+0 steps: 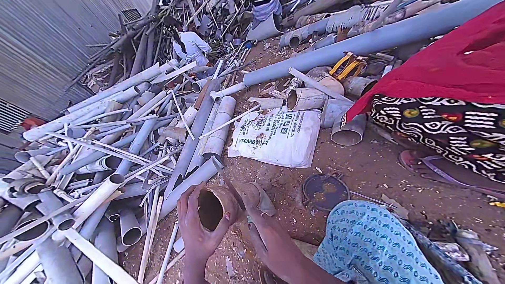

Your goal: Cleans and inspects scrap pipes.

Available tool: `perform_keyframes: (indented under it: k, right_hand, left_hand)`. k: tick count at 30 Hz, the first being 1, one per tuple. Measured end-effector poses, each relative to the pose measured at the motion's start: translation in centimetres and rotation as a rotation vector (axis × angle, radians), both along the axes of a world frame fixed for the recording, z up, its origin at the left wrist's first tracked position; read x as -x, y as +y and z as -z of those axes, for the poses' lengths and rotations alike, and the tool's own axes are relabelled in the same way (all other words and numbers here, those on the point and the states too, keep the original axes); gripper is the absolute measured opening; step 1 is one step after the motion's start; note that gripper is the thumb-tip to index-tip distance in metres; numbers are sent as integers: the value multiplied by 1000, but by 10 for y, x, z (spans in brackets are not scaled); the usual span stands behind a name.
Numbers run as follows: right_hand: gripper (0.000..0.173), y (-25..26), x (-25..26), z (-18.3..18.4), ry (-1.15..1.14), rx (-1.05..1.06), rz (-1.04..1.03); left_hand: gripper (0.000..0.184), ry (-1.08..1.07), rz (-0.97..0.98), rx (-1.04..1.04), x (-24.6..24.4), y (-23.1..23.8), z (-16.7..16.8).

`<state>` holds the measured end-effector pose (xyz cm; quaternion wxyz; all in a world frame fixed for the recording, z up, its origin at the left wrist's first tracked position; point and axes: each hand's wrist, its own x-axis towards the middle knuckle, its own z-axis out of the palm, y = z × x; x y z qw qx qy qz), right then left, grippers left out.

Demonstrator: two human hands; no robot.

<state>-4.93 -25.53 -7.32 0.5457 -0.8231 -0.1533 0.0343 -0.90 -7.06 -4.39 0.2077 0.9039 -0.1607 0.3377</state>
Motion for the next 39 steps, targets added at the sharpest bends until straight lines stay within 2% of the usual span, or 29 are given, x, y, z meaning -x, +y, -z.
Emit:
perform_keyframes:
  k: [2, 5, 9, 13, 18, 22, 28, 33, 39]
  right_hand:
    - [63, 13, 7, 8, -2, 110, -29]
    - [67, 12, -1, 5, 154, 238, -137]
    - [68, 6, -20, -14, 212, 288, -212]
    - [65, -1, -20, -13, 169, 247, -169]
    - [58, -2, 12, 3, -87, 168, 5]
    - [59, 5, 10, 23, -220, 151, 57]
    - [56, 7, -19, 7, -212, 130, 50]
    - [57, -5, 9, -1, -68, 183, -4]
    - [55, 2, -9, 16, -189, 111, 35]
  left_hand:
    - [90, 5, -69, 9, 0, -5, 0]
    - [88, 8, -142, 12, 2, -6, 0]
    - [87, -10, -111, -15, 3, -1, 0]
    - [84, -20, -58, -23, 4, -5, 1]
    - [79, -25, -82, 1, 8, -15, -3]
    - [78, -4, -93, 37, 4, -6, -3]
    - [79, -24, 11, 0, 6, -11, -2]
    - [80, 1, -18, 21, 3, -8, -3]
    - [81, 25, -10, 14, 0, -6, -5]
